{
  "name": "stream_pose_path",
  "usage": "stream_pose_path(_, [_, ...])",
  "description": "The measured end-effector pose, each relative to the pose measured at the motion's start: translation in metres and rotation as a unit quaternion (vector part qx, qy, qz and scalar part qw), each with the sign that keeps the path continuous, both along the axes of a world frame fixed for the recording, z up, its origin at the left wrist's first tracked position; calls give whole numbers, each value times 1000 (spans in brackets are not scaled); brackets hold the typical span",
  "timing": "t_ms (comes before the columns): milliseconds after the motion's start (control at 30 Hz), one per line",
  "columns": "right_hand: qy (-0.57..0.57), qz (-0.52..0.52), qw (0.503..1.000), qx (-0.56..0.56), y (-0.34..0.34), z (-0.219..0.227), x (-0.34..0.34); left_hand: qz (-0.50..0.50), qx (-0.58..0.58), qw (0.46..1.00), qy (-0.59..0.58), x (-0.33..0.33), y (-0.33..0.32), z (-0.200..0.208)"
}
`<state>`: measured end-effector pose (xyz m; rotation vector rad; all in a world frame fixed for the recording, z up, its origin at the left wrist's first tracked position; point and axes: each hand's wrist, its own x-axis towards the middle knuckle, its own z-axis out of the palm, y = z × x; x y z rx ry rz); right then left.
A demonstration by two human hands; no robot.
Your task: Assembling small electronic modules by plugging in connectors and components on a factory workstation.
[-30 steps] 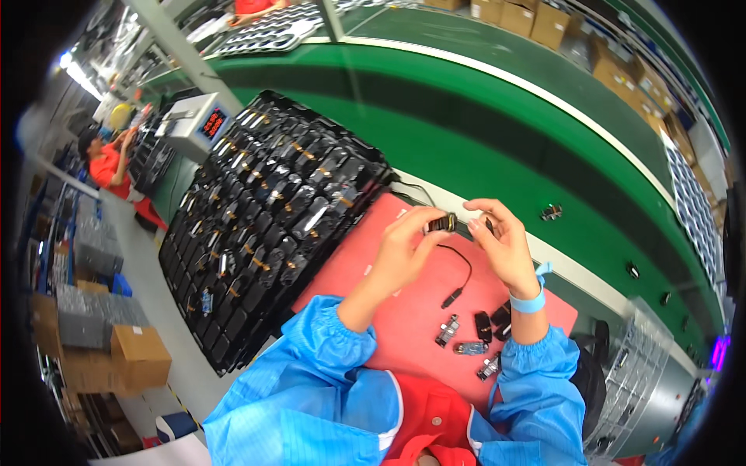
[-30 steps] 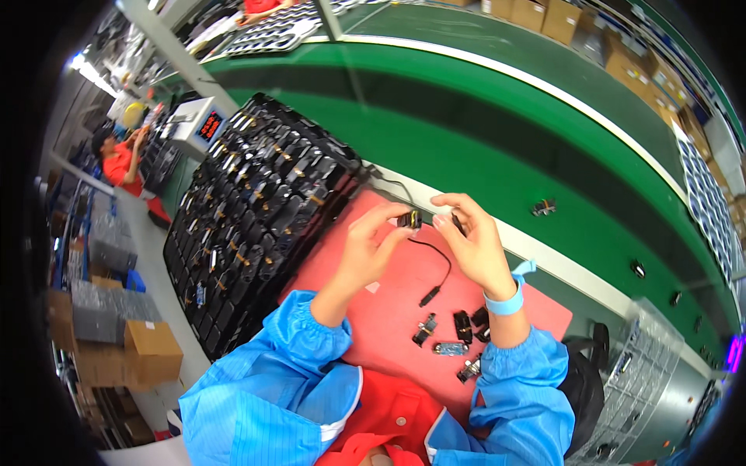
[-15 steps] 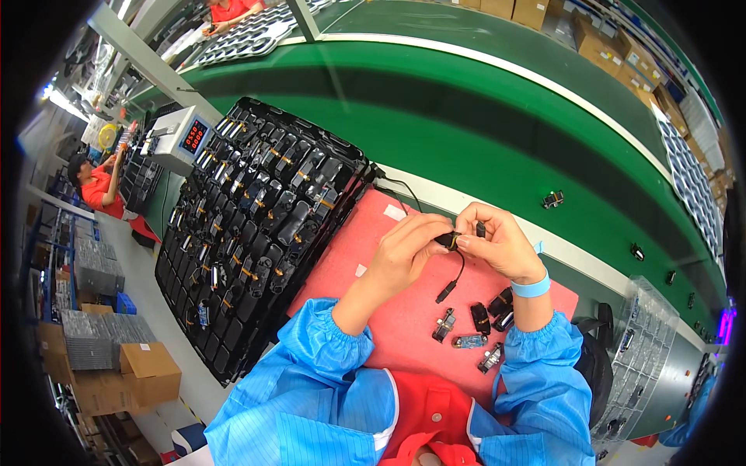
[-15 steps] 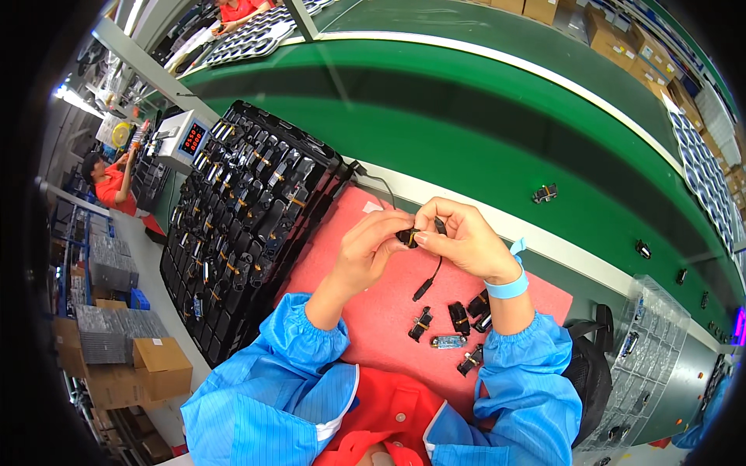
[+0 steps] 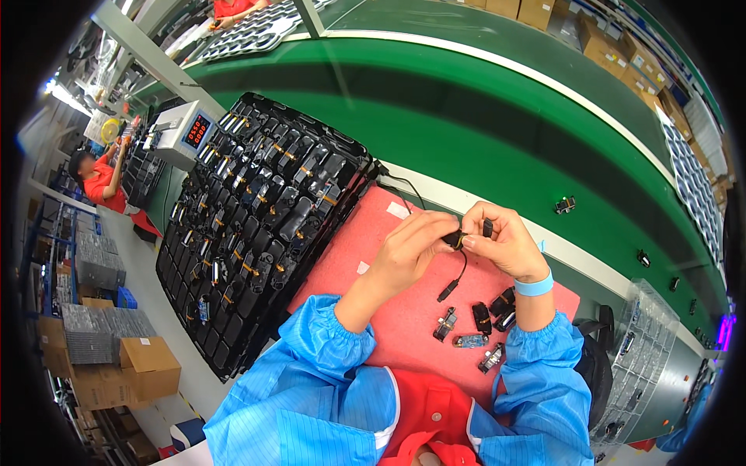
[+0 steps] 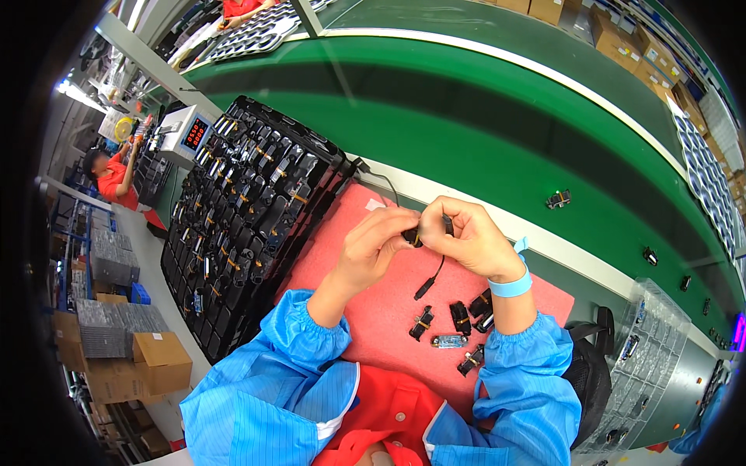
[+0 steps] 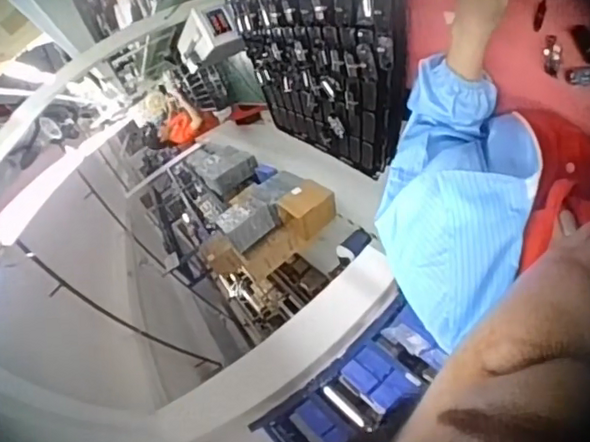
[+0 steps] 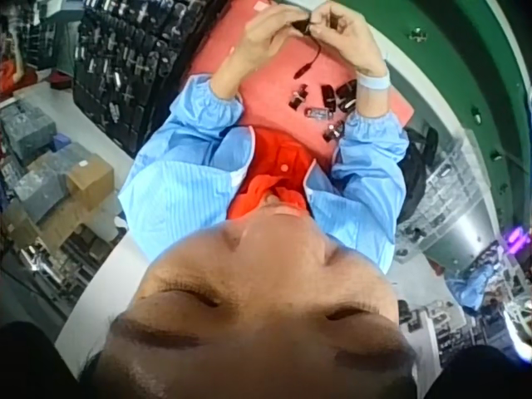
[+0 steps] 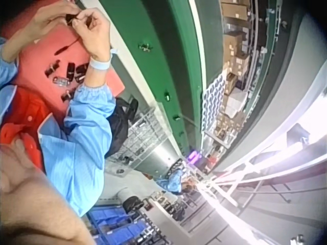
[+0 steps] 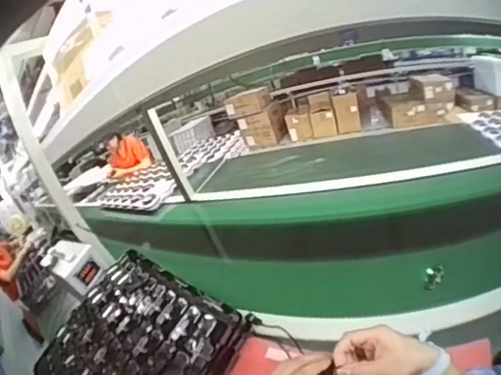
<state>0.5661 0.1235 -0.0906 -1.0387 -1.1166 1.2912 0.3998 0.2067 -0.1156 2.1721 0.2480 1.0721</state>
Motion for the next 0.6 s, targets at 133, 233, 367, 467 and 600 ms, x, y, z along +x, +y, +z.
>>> stream_pose_path(133, [11,-25,999,20,0,-4,10,13,-25,1000,-6,10,5,-6])
stream_pose_path(233, [51,-72,995,52,3,-27,22,32,20,999,-29,30,23,-19])
stream_pose_path(367, [187,-133,971,72,7,-60,54,84,12,994,69,84,40,-37])
stream_pose_path(467, [250,-196,944,87,16,-64,46,97,-39,983,151,109,52,-42])
stream_pose_path(600, [283,-186,931,135,10,-66,59,114,50,987,102,110,32,-21])
